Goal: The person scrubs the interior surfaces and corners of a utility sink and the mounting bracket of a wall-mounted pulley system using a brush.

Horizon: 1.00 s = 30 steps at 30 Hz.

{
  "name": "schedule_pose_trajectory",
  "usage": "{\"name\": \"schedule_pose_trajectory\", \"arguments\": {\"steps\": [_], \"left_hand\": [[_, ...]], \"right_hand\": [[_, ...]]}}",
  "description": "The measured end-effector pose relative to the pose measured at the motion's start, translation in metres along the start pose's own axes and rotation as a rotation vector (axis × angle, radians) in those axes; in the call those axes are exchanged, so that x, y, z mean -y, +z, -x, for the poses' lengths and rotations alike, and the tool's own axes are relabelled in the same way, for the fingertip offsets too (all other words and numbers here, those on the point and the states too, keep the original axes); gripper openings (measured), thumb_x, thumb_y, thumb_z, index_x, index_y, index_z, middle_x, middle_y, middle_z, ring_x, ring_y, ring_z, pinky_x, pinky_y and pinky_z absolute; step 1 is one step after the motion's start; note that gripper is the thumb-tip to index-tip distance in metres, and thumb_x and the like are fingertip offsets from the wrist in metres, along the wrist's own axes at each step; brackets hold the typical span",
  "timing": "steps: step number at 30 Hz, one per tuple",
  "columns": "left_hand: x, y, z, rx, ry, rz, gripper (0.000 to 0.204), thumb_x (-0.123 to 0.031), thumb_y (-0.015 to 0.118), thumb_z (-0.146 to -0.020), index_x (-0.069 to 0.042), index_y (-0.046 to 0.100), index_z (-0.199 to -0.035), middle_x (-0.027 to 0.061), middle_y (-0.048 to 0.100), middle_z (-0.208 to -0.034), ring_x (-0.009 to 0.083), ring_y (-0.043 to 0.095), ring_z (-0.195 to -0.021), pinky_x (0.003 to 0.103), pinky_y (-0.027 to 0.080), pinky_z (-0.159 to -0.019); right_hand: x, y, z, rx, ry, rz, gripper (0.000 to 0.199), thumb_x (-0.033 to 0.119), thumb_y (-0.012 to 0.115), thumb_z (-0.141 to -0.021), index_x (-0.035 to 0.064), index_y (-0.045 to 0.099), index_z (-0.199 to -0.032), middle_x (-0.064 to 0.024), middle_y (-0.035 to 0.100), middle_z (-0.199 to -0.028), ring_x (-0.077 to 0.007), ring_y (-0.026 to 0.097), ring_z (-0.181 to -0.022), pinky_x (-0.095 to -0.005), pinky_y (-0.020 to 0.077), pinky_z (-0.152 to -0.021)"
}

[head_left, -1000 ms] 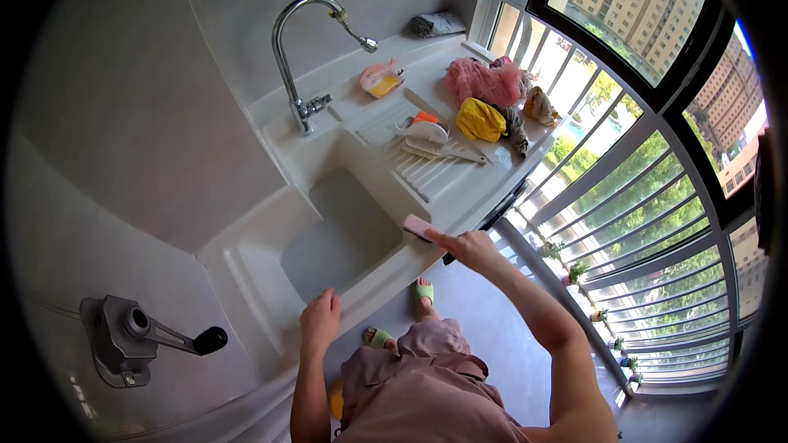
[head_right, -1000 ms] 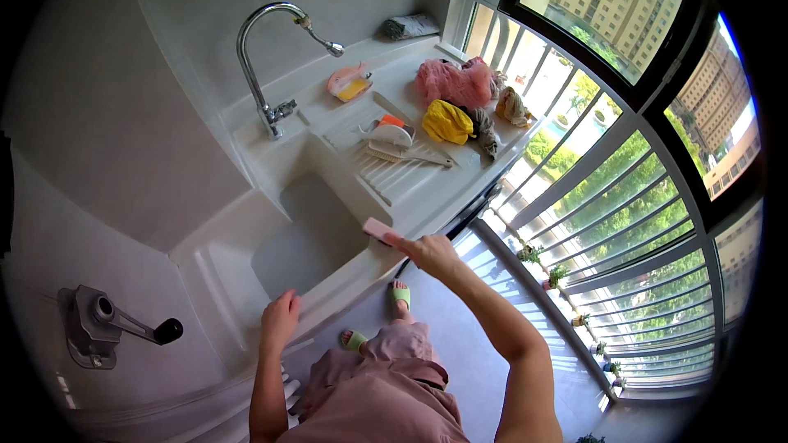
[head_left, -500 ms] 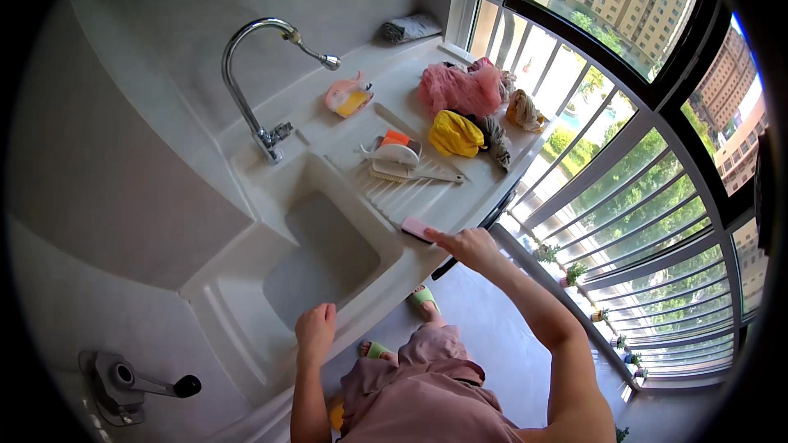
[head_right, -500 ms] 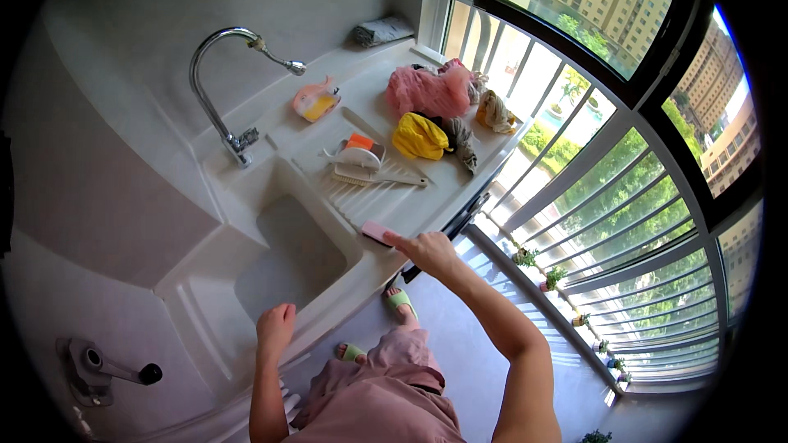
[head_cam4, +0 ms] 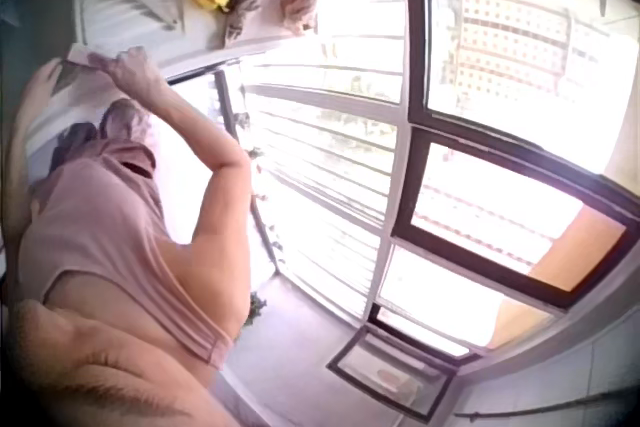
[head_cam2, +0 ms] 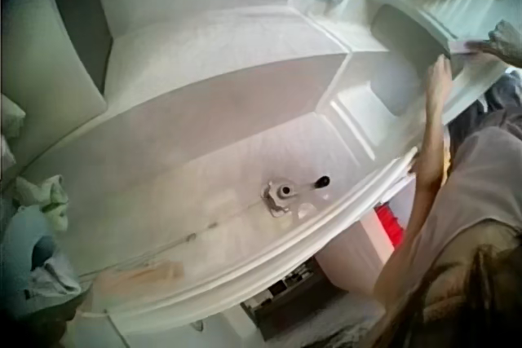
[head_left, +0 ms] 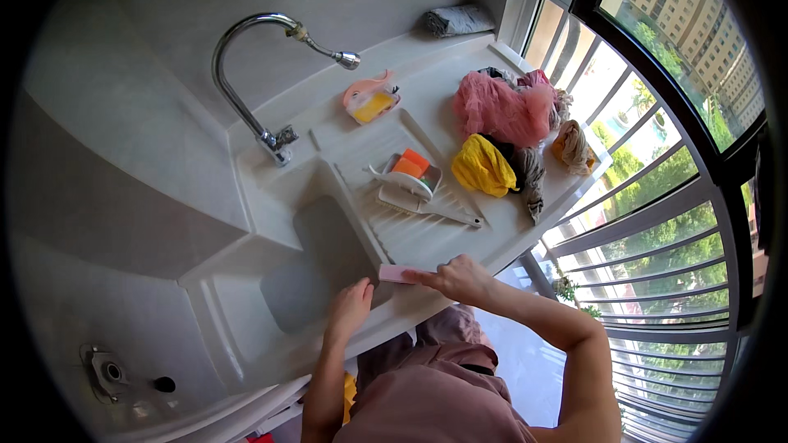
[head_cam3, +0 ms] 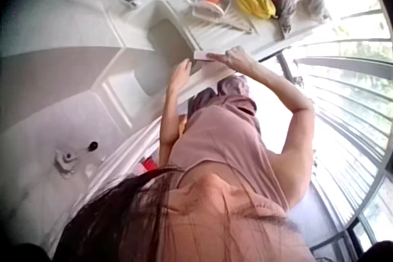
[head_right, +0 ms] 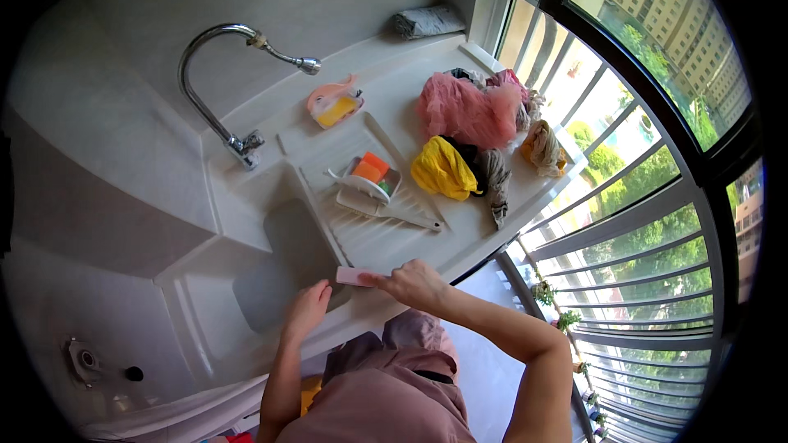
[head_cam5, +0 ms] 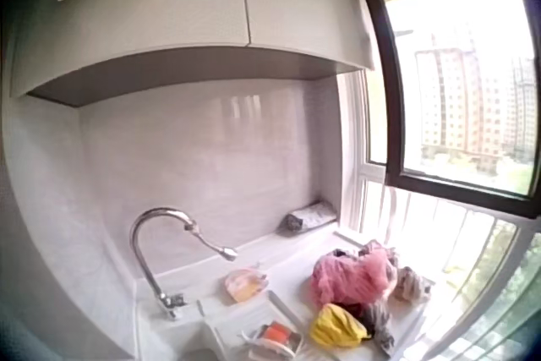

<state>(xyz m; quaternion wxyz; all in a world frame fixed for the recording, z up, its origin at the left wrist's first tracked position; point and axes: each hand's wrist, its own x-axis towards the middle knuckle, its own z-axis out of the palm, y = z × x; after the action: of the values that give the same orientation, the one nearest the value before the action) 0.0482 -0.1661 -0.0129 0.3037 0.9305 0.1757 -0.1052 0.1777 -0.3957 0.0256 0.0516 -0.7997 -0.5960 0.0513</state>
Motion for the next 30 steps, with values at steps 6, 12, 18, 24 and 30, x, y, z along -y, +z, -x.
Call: {"name": "schedule_pose_trajectory", "arguments": {"steps": [6,12,18,24,30], "left_hand": [[-0.008,0.022,-0.011,-0.159,-0.009,0.121,0.027,-0.025,0.048,-0.092,-0.004,0.062,-0.103,0.0198,0.065,-0.095,0.0388,0.061,-0.088,0.046,0.048,-0.075],[-0.024,0.029,-0.029,-0.194,-0.05,0.131,0.026,-0.024,0.046,-0.093,-0.003,0.062,-0.097,0.02,0.065,-0.09,0.0401,0.062,-0.084,0.048,0.048,-0.071],[-0.024,0.016,-0.048,-0.165,-0.078,-0.027,0.026,-0.023,0.045,-0.093,-0.004,0.063,-0.097,0.0184,0.066,-0.087,0.0398,0.062,-0.08,0.048,0.047,-0.071],[-0.028,0.012,-0.044,-0.146,-0.078,0.079,0.025,-0.021,0.045,-0.093,-0.005,0.063,-0.099,0.0179,0.066,-0.09,0.0392,0.061,-0.084,0.047,0.047,-0.073],[-0.009,0.018,-0.035,-0.109,-0.046,0.27,0.027,-0.02,0.044,-0.093,-0.005,0.062,-0.107,0.018,0.066,-0.094,0.0393,0.061,-0.088,0.046,0.047,-0.074]], "right_hand": [[-0.04,-0.013,0.015,0.079,-0.085,0.035,0.063,0.009,0.052,-0.079,0.0164,0.039,-0.14,-0.0044,0.057,-0.056,-0.0214,0.059,-0.049,-0.0326,0.0448,-0.044],[-0.075,-0.001,0.027,-0.082,-0.126,-0.023,0.068,0.01,0.051,-0.079,0.0252,0.036,-0.143,-0.0015,0.055,-0.054,-0.0185,0.056,-0.045,-0.0319,0.043,-0.041],[-0.048,-0.011,0.025,0.123,-0.079,-0.019,0.071,0.013,0.052,-0.08,0.0174,0.028,-0.146,-0.0046,0.061,-0.063,-0.0208,0.061,-0.051,-0.0323,0.0477,-0.046],[-0.026,-0.004,-0.008,0.073,0.048,0.028,0.069,0.013,0.053,-0.079,0.0094,0.03,-0.144,-0.0051,0.062,-0.065,-0.0195,0.062,-0.052,-0.0301,0.0474,-0.045],[-0.02,-0.02,0.002,0.202,-0.122,0.034,0.066,0.011,0.052,-0.079,0.0086,0.034,-0.142,-0.0023,0.06,-0.062,-0.0168,0.061,-0.05,-0.0286,0.0456,-0.044]]}}
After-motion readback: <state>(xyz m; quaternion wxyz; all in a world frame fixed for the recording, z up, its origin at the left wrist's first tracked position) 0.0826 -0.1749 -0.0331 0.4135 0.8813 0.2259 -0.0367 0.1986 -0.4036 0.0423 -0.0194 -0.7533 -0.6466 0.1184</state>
